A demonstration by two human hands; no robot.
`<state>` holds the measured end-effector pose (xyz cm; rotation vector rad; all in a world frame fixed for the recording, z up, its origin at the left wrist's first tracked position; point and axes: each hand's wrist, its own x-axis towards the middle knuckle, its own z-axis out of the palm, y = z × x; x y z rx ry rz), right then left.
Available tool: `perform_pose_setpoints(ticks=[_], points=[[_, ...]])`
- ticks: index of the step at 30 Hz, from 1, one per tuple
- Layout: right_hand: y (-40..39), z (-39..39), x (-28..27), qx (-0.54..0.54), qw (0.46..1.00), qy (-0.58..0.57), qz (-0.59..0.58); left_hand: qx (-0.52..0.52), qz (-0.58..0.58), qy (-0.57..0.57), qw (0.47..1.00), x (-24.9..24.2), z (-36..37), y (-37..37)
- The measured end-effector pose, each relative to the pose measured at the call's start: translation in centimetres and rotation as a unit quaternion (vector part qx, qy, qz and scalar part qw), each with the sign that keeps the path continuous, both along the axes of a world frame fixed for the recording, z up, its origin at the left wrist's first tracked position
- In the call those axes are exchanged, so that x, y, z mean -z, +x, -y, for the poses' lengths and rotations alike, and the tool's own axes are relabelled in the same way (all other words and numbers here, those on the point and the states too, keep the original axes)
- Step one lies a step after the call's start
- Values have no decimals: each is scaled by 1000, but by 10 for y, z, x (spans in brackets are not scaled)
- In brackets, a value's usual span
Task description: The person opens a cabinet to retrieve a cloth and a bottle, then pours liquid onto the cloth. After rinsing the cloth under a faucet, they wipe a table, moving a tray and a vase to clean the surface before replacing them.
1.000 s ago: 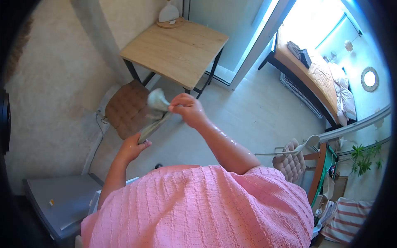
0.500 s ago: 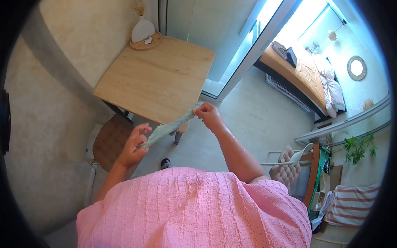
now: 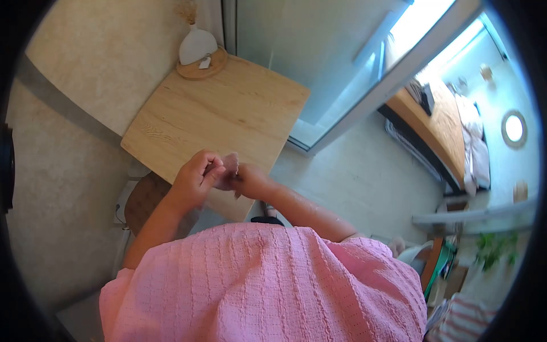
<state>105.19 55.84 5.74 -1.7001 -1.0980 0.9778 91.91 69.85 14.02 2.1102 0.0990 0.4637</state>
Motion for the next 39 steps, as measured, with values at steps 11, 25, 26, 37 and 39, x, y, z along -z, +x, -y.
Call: perform_pose_setpoints(ticks=[11, 25, 26, 37, 39], points=[[190, -18, -20, 38, 996, -63, 55, -285, -95, -183, 936, 37, -13, 80], [92, -78, 95, -35, 925, -122, 359, -375, -190, 5, 907, 137, 29, -47], [86, -87, 92, -37, 913, -139, 381, -374, -206, 20, 904, 148, 39, -68], [-6, -31, 135, -412, 835, 147, 334, -502, -115, -256, 818, 158, 48, -108], [52, -47, 107, -387, 798, 139, 441, -442, -114, -162, 875, 158, 34, -106]])
